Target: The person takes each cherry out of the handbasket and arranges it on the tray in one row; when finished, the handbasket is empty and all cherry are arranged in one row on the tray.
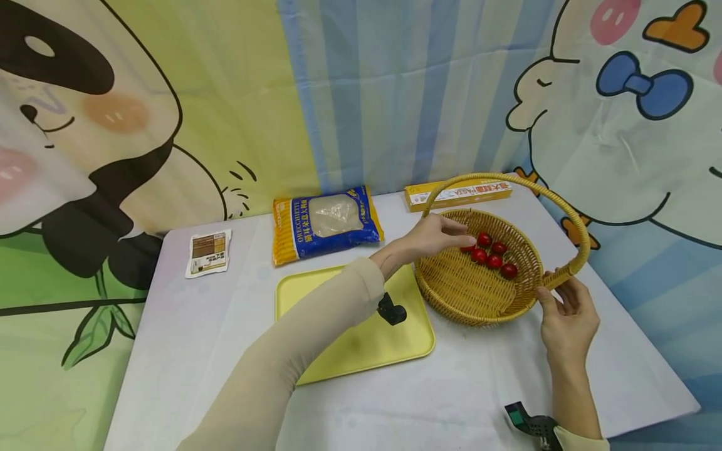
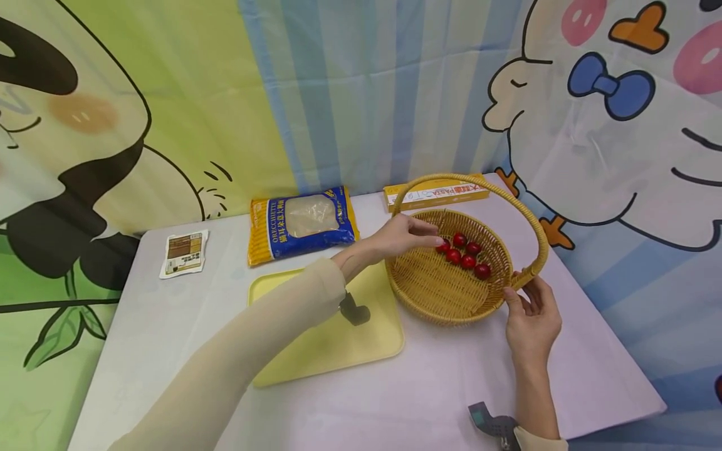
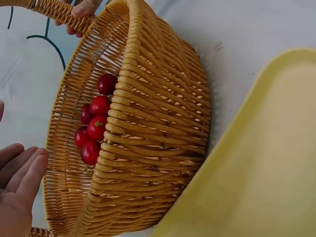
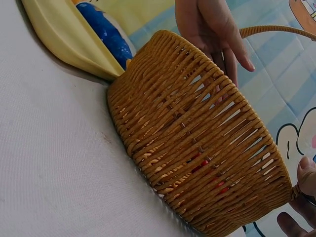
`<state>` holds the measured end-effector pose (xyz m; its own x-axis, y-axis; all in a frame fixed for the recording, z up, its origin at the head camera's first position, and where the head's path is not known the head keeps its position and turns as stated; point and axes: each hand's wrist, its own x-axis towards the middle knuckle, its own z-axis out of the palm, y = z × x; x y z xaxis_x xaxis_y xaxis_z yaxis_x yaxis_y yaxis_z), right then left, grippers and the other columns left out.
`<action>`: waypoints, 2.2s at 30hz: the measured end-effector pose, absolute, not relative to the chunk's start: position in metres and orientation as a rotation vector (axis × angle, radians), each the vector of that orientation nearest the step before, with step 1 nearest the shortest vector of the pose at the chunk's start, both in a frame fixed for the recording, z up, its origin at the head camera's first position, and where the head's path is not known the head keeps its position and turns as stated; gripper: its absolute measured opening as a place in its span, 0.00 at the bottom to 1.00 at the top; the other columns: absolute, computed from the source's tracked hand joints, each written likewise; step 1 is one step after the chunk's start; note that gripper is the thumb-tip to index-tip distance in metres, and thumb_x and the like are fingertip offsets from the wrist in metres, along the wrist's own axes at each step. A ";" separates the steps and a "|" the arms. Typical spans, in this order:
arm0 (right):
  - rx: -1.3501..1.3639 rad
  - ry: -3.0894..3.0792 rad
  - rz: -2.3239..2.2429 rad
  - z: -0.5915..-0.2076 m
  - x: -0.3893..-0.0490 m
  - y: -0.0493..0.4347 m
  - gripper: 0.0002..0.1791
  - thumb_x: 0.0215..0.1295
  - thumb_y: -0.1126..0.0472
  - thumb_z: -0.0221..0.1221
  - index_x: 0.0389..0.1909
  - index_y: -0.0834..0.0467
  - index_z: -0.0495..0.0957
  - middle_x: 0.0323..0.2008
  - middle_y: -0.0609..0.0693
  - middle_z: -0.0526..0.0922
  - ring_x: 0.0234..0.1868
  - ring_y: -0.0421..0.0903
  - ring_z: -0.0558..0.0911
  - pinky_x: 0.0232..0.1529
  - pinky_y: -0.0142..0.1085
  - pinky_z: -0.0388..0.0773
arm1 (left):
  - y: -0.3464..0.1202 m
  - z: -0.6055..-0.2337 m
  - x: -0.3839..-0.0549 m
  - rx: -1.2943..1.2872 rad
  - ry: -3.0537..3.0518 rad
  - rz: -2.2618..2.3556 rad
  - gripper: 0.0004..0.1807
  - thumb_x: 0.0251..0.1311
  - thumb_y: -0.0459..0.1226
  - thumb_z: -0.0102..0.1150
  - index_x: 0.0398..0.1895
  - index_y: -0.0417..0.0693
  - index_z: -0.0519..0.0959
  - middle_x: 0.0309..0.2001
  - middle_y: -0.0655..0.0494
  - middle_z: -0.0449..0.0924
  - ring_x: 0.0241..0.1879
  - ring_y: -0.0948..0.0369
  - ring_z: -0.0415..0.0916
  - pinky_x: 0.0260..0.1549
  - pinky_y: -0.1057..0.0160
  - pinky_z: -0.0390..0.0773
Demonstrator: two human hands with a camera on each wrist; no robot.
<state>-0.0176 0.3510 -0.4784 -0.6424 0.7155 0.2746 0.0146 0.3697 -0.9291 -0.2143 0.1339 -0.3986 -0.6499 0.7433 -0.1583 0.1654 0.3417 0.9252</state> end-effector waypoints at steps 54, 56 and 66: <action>-0.581 -1.922 1.327 -0.480 -0.018 0.348 0.27 0.71 0.69 0.65 0.69 0.54 0.77 0.61 0.54 0.83 0.62 0.37 0.81 0.57 0.21 0.77 | 0.203 -0.425 -0.240 0.394 2.166 1.220 0.37 0.69 0.42 0.69 0.09 0.56 0.53 0.12 0.62 0.44 0.13 0.65 0.41 0.17 0.65 0.51; -0.583 -1.921 1.334 -0.481 -0.018 0.348 0.27 0.71 0.68 0.65 0.70 0.54 0.76 0.61 0.53 0.83 0.62 0.36 0.81 0.57 0.20 0.77 | 0.205 -0.426 -0.240 0.400 2.176 1.210 0.37 0.69 0.41 0.69 0.09 0.56 0.53 0.12 0.62 0.44 0.13 0.65 0.41 0.17 0.65 0.51; -0.606 -1.941 1.310 -0.480 -0.018 0.348 0.27 0.72 0.68 0.64 0.70 0.52 0.76 0.62 0.53 0.83 0.63 0.37 0.80 0.58 0.21 0.76 | 0.211 -0.429 -0.245 0.438 2.187 1.197 0.37 0.66 0.37 0.72 0.06 0.54 0.56 0.10 0.60 0.46 0.12 0.64 0.42 0.16 0.64 0.53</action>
<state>-0.0181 0.3479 -0.4801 -0.6404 0.7098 0.2933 -0.0064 0.3769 -0.9262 -0.2449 0.2112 -0.4289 -0.7650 0.5431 -0.3461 0.0014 0.5387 0.8425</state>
